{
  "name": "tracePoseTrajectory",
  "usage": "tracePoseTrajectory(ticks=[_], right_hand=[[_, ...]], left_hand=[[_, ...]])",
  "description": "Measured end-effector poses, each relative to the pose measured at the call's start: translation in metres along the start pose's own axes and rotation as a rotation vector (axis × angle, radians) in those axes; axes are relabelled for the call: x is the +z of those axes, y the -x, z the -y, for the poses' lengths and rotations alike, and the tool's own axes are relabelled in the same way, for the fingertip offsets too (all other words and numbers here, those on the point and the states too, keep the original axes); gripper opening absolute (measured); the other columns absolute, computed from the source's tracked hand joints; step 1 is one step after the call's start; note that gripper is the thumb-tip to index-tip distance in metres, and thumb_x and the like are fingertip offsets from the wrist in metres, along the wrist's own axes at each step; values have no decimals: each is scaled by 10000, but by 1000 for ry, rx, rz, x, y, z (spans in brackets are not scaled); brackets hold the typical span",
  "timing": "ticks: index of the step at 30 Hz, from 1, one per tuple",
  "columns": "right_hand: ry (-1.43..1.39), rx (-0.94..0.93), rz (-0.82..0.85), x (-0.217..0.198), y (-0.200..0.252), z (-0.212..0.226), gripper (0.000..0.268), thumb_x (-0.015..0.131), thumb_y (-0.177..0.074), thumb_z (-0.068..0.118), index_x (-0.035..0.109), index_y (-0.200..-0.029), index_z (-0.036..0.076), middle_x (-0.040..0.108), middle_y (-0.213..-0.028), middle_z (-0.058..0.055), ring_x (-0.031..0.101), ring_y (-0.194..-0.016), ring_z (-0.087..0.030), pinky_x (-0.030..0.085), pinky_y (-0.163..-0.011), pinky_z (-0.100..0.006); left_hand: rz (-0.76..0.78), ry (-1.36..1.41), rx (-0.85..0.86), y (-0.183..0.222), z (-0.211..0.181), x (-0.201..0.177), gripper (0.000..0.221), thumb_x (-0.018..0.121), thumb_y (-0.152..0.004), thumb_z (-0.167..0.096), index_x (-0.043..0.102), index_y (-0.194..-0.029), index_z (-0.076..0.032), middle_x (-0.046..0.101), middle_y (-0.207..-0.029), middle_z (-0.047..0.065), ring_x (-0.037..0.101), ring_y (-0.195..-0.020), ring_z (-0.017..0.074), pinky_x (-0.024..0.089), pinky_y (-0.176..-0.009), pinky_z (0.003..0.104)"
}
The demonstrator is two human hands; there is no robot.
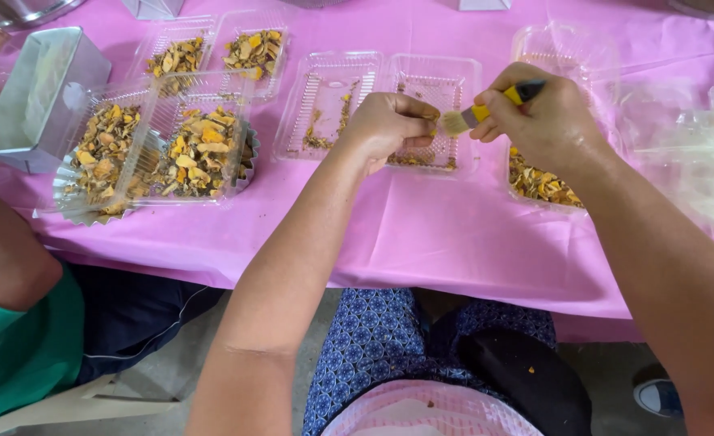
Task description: Sorting, cleaning with a brush, and bagging dried leaves on a table.
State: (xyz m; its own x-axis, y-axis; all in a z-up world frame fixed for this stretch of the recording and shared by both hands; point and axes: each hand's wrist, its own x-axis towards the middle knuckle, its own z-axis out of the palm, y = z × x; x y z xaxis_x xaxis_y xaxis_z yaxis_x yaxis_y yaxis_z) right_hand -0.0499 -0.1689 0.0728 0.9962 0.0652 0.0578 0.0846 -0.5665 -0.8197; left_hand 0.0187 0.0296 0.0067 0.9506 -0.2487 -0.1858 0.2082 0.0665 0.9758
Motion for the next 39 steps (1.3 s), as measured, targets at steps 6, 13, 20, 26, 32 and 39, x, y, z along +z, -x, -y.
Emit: tracePoseTrajectory(ticks=[6,13,20,26,32,39], right_hand=[[-510,-487,-203,-1,-6,-26,91,503,-1164,19,495,-1139,-67,688,-1105,-290,766,-784,-352,709,-712,-408],[-706,-271,-142,0,-6,-14,116,559,-1064,31,551,-954,-5,718,-984,-310,746,-651,-410,697,-597,-432],[-692,-426,-149,-1,-17,-25,115,550,-1127,42,531,-1029,-15,704,-1033,-304,759,-724,-383,694,-600,-431],[-500,-336,-88,-9,-5,-14,111,537,-1103,15,528,-1006,-37,708,-1019,-308,759,-685,-388,693,-614,-408],[-551,-365,-124,-4,-5,-12,95,565,-1101,31,549,-1029,-30,719,-1020,-285,769,-708,-364,704,-620,-399],[-547,-476,-131,-4,-4,-18,156,563,-1137,72,542,-1081,-72,705,-1017,-309,768,-754,-385,711,-684,-418]], left_hand=[[-70,550,23,-51,35,-8,223,728,-788,201,703,-1001,140,717,-936,228,725,-821,326,673,-819,371],[-105,620,61,-73,55,-15,257,672,-824,207,734,-1046,93,745,-1029,251,738,-882,349,670,-756,353],[-109,603,91,-63,48,-7,258,729,-767,216,717,-1010,130,725,-951,247,733,-832,345,676,-820,365],[-136,482,126,-64,49,-8,244,697,-795,210,738,-1016,115,733,-937,232,722,-839,330,678,-790,368],[-151,460,166,-67,53,-6,275,763,-746,159,737,-1017,122,733,-944,214,717,-823,305,680,-774,359],[-164,520,158,-62,44,-18,205,758,-760,193,735,-957,139,722,-833,225,714,-727,314,684,-728,363]])
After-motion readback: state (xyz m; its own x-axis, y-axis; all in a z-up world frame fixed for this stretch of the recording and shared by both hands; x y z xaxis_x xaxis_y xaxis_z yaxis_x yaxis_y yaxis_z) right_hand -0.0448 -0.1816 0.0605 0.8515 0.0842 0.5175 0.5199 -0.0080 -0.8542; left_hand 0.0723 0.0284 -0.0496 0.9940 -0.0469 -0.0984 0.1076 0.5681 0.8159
